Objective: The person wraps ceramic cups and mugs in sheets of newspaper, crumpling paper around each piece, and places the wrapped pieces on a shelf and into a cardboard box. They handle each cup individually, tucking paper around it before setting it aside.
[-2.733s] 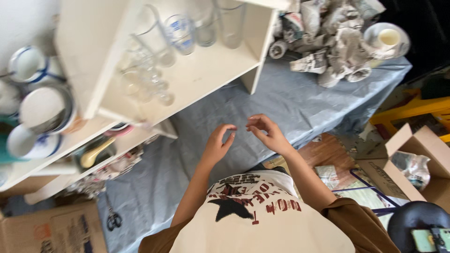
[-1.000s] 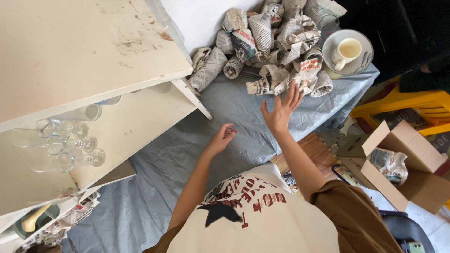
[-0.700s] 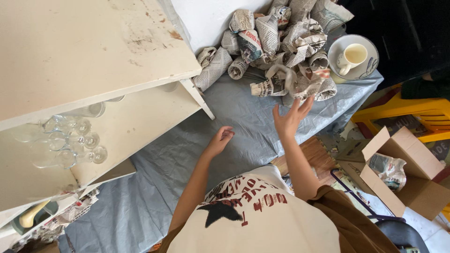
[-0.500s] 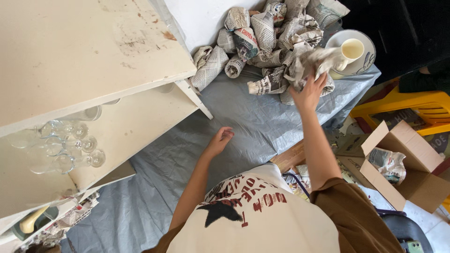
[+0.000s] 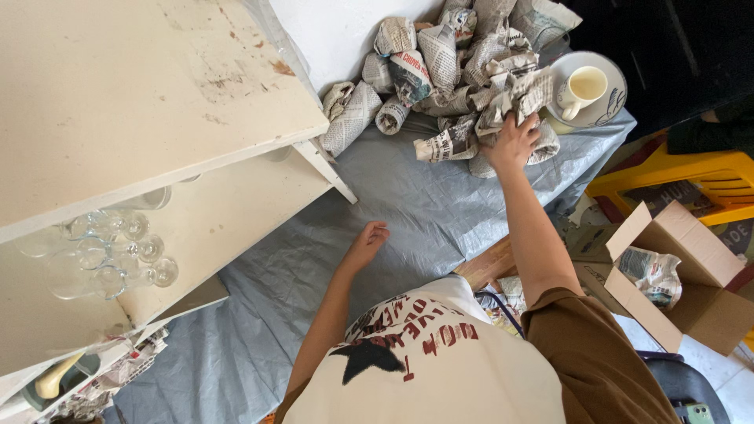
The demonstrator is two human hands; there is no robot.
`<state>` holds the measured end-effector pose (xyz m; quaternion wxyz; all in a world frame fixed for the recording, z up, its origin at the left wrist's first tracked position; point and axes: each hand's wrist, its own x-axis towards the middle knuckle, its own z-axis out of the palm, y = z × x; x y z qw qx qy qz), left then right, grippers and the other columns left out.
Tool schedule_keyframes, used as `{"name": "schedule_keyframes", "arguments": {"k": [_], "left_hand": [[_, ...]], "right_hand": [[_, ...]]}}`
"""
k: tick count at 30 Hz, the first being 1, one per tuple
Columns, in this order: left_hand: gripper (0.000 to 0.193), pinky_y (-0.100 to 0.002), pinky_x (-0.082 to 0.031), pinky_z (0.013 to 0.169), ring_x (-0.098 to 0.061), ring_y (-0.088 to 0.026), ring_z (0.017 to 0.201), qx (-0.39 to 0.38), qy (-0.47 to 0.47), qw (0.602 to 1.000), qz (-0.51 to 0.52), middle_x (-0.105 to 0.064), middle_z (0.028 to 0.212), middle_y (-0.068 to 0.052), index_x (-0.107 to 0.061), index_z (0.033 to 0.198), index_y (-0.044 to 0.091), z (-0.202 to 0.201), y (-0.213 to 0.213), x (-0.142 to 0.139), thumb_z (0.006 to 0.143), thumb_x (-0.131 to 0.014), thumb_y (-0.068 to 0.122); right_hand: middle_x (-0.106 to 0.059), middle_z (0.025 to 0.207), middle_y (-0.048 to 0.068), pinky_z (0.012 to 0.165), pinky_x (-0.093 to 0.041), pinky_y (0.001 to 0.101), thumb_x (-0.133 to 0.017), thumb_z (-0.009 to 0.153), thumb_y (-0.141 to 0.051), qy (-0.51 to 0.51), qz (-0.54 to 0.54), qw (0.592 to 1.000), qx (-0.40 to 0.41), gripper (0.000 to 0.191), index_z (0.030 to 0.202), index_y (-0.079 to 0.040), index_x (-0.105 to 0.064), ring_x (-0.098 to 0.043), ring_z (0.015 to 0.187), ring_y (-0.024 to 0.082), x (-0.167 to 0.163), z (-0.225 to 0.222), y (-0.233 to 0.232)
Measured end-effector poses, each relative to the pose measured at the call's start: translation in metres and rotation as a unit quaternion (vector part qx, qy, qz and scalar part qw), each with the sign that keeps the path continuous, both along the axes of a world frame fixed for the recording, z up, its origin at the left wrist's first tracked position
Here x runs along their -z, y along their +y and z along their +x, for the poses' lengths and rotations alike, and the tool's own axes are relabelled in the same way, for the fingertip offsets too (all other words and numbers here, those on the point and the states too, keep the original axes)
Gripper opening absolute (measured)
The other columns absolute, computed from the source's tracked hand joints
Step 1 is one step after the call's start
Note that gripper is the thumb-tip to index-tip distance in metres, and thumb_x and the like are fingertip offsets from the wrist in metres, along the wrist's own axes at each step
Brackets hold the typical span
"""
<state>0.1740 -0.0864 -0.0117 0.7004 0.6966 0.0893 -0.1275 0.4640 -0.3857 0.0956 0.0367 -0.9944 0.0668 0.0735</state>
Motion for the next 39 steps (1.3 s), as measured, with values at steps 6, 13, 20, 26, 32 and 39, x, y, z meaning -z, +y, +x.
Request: {"name": "schedule_keyframes", "arguments": {"k": [6,13,20,26,32,39], "left_hand": [[0.035,-0.031,-0.051,0.095,-0.065,-0.017,0.111,0.010,0.019,1.000,0.017,-0.067,0.120,-0.008,-0.055,0.133,0.006,-0.007,0.001,-0.005,0.103,-0.059,0.024],[0.035,-0.031,-0.051,0.095,-0.064,-0.018,0.110,0.019,-0.008,1.000,-0.004,-0.067,0.118,-0.010,-0.055,0.134,0.004,-0.010,-0.007,0.004,0.103,-0.060,0.021],[0.036,-0.034,-0.051,0.103,-0.066,-0.021,0.120,0.002,-0.050,0.998,-0.035,-0.068,0.124,-0.012,-0.054,0.135,0.002,-0.025,0.002,-0.014,0.106,-0.058,0.023],[0.057,-0.042,-0.051,0.106,-0.065,-0.024,0.124,0.002,0.038,0.985,-0.171,-0.064,0.137,-0.013,-0.050,0.142,0.011,-0.015,-0.019,-0.081,0.105,-0.041,0.053],[0.060,-0.044,-0.052,0.106,-0.063,-0.025,0.124,-0.128,0.022,0.858,-0.496,-0.062,0.139,-0.011,-0.052,0.145,0.009,-0.030,-0.010,-0.121,0.104,-0.051,0.054],[0.058,-0.044,-0.055,0.102,-0.066,-0.027,0.118,-0.163,-0.031,0.798,-0.579,-0.066,0.134,-0.014,-0.056,0.141,0.005,-0.086,0.021,-0.127,0.105,-0.054,0.051]], "right_hand": [[-0.030,0.151,0.030,0.108,-0.046,0.0601,-0.095,0.064,-0.039,-0.035,0.141,0.989,-0.022,0.109,0.154,-0.011,-0.040,-0.038,0.131,0.060,-0.011,0.009,-0.018],[-0.044,0.143,0.025,0.098,-0.052,0.0542,-0.091,0.066,-0.024,-0.143,0.201,0.969,0.007,0.092,0.146,-0.006,-0.050,-0.053,0.122,0.051,-0.009,-0.006,-0.004],[-0.065,0.131,0.020,0.103,-0.057,0.0476,-0.081,0.085,-0.002,-0.338,0.401,0.840,-0.138,0.050,0.131,0.003,-0.063,-0.066,0.121,0.036,-0.020,-0.072,-0.011],[-0.064,0.124,0.019,0.096,-0.058,0.0466,-0.081,0.087,-0.018,-0.011,0.748,0.648,-0.146,0.054,0.132,-0.003,-0.056,-0.064,0.116,0.032,-0.030,-0.185,0.039],[-0.055,0.147,0.013,0.120,-0.040,0.0644,-0.087,0.067,-0.028,-0.215,0.358,0.714,-0.562,0.055,0.118,-0.019,-0.069,-0.055,0.139,0.038,-0.046,-0.240,0.088],[-0.060,0.141,0.011,0.122,-0.040,0.0502,-0.092,0.071,-0.024,0.007,0.528,0.737,-0.423,0.063,0.128,-0.017,-0.064,-0.055,0.138,0.031,-0.023,-0.277,0.089]]}}
